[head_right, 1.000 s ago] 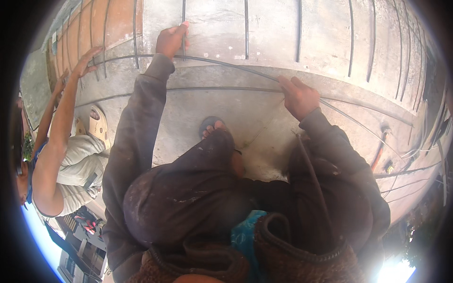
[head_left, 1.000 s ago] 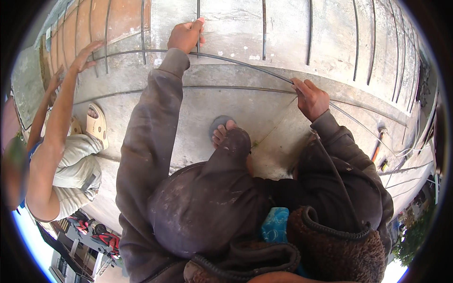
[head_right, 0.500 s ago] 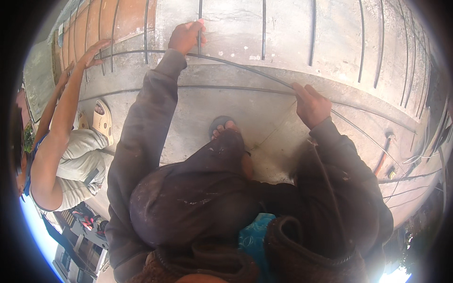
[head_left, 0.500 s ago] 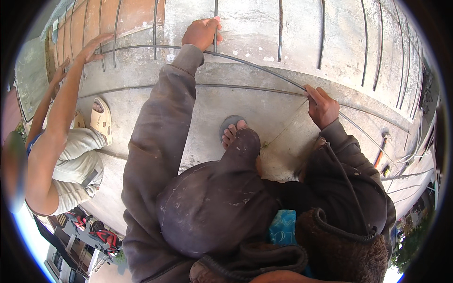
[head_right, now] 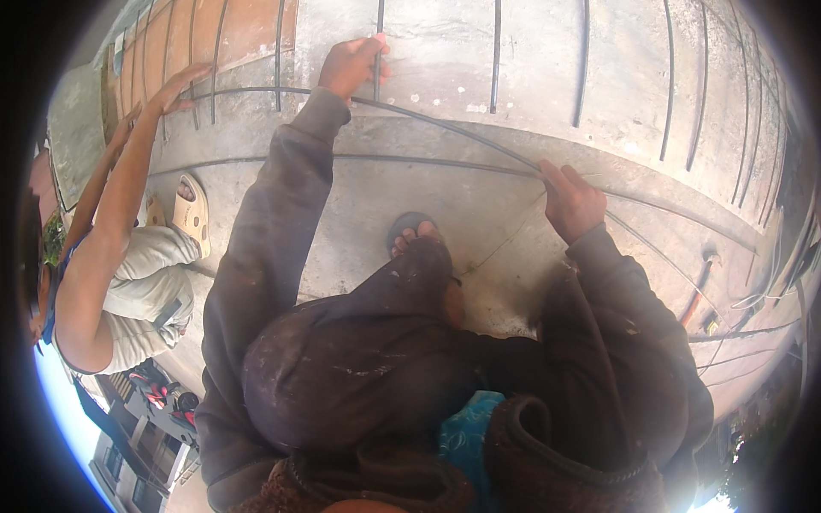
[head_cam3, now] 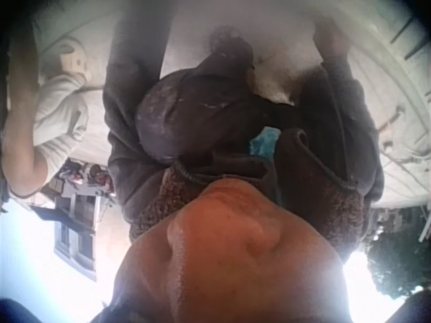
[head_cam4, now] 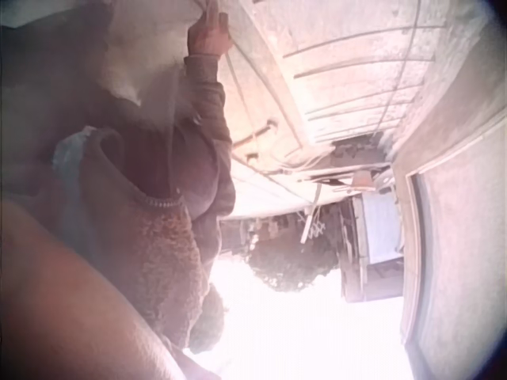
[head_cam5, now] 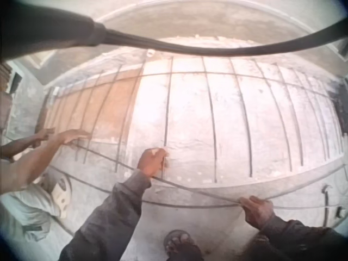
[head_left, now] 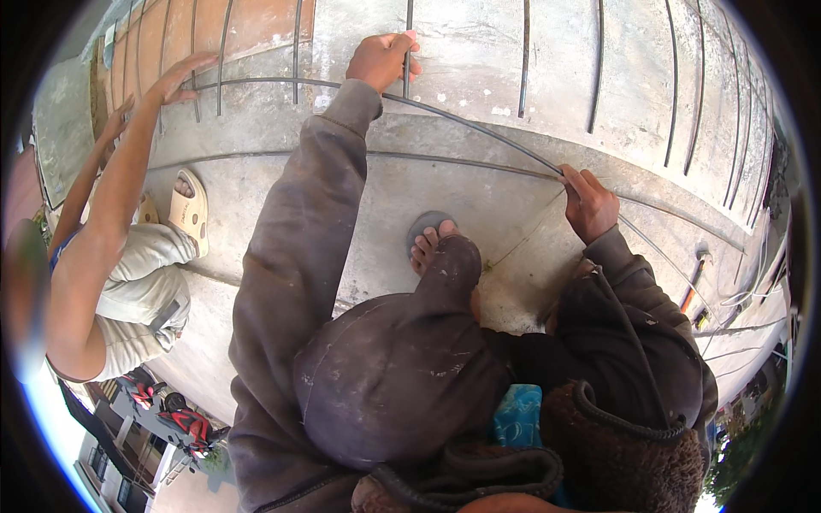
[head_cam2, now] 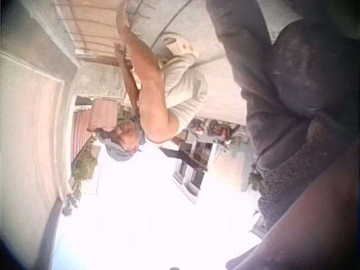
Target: The person positions and secures metal rebar rods into a grid pattern on a concrete surface. They use a hammer to tap the rods into place and adjust their alignment. Another person assists by holding and positioning additional rods.
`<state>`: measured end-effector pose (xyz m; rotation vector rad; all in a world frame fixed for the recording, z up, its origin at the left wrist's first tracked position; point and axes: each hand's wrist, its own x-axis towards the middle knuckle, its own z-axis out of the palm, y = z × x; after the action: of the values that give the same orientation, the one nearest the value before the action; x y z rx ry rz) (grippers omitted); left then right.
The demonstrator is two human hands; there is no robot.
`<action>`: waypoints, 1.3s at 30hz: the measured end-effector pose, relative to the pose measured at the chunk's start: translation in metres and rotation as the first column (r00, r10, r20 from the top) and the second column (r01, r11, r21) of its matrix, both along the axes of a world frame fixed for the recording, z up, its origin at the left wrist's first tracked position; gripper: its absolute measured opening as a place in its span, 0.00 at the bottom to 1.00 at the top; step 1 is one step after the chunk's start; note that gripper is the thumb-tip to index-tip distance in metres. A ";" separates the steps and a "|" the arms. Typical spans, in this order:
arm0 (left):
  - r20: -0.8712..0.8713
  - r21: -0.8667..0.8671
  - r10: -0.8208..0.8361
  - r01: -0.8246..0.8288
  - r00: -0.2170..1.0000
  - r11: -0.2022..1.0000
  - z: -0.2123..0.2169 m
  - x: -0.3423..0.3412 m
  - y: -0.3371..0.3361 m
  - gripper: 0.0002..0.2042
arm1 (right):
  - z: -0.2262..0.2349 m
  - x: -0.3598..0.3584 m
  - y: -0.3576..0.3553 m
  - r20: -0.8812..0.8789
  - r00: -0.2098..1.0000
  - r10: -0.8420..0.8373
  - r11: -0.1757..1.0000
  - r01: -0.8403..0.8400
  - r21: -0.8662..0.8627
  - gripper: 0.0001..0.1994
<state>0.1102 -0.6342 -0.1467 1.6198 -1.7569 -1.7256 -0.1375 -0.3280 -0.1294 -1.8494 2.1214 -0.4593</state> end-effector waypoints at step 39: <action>0.069 -0.173 -0.043 0.054 0.997 0.983 -0.003 0.002 -0.008 0.19 | 0.019 -0.040 -0.034 -0.049 0.999 0.024 0.998 -0.021 0.057 0.08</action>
<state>0.1123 -0.6421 -0.1501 1.5879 -1.9332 -1.5056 -0.1779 -0.3621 -0.1105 -1.8698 2.1204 -0.3476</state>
